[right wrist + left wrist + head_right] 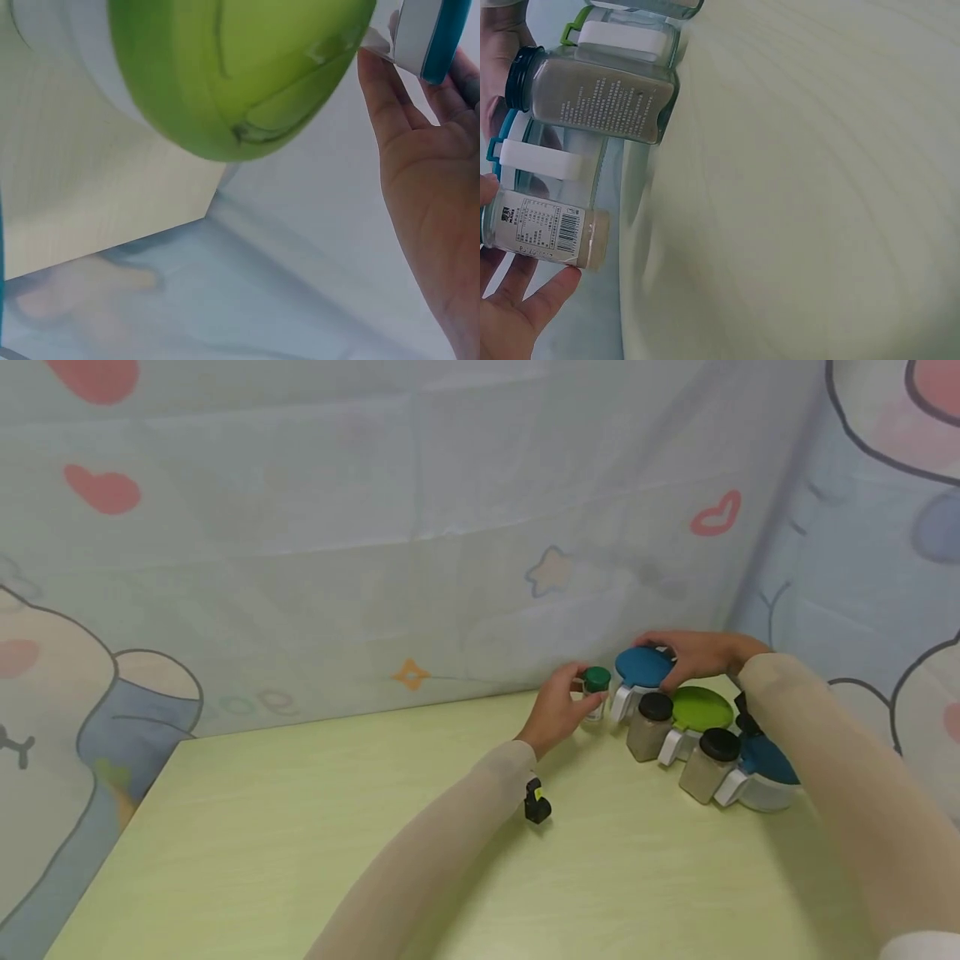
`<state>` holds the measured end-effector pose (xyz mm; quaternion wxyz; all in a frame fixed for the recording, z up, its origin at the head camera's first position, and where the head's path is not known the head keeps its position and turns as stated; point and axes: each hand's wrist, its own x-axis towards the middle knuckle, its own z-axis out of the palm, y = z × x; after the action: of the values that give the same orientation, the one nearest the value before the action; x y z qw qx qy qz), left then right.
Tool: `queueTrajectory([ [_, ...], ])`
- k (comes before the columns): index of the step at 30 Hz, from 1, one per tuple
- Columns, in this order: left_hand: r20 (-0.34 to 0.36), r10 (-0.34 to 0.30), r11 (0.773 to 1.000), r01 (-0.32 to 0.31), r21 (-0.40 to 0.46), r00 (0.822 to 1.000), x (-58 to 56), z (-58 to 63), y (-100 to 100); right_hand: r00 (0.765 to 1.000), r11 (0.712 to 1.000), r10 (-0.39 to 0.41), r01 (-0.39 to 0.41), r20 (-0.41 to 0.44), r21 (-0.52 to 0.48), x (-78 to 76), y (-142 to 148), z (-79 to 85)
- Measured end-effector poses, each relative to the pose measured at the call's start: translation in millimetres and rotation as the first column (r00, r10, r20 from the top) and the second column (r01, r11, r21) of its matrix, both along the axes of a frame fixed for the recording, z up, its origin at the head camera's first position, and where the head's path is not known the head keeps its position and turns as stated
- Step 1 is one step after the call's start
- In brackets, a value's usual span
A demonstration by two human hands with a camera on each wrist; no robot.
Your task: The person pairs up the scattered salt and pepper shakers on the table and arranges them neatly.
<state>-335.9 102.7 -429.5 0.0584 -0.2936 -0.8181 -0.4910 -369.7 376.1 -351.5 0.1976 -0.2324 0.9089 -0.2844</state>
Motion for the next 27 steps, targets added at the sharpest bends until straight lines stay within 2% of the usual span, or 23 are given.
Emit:
queueTrajectory([
  [5,-0.027,-0.014,1.000,0.014,0.010,1.000,-2.3,2.1,-1,1.000,1.000,-0.010,0.010,0.000,-0.013,2.1,-2,6.8],
  [13,-0.051,-0.025,0.999,0.026,0.018,0.998,-4.1,8.1,-2,0.998,1.000,-0.007,0.007,-0.057,-0.014,2.8,-1,13.2],
  [27,-0.062,-0.042,0.999,0.043,0.021,0.997,-1.3,19.2,-3,0.998,0.998,-0.024,0.021,-0.056,-0.053,5.5,0,18.7],
])
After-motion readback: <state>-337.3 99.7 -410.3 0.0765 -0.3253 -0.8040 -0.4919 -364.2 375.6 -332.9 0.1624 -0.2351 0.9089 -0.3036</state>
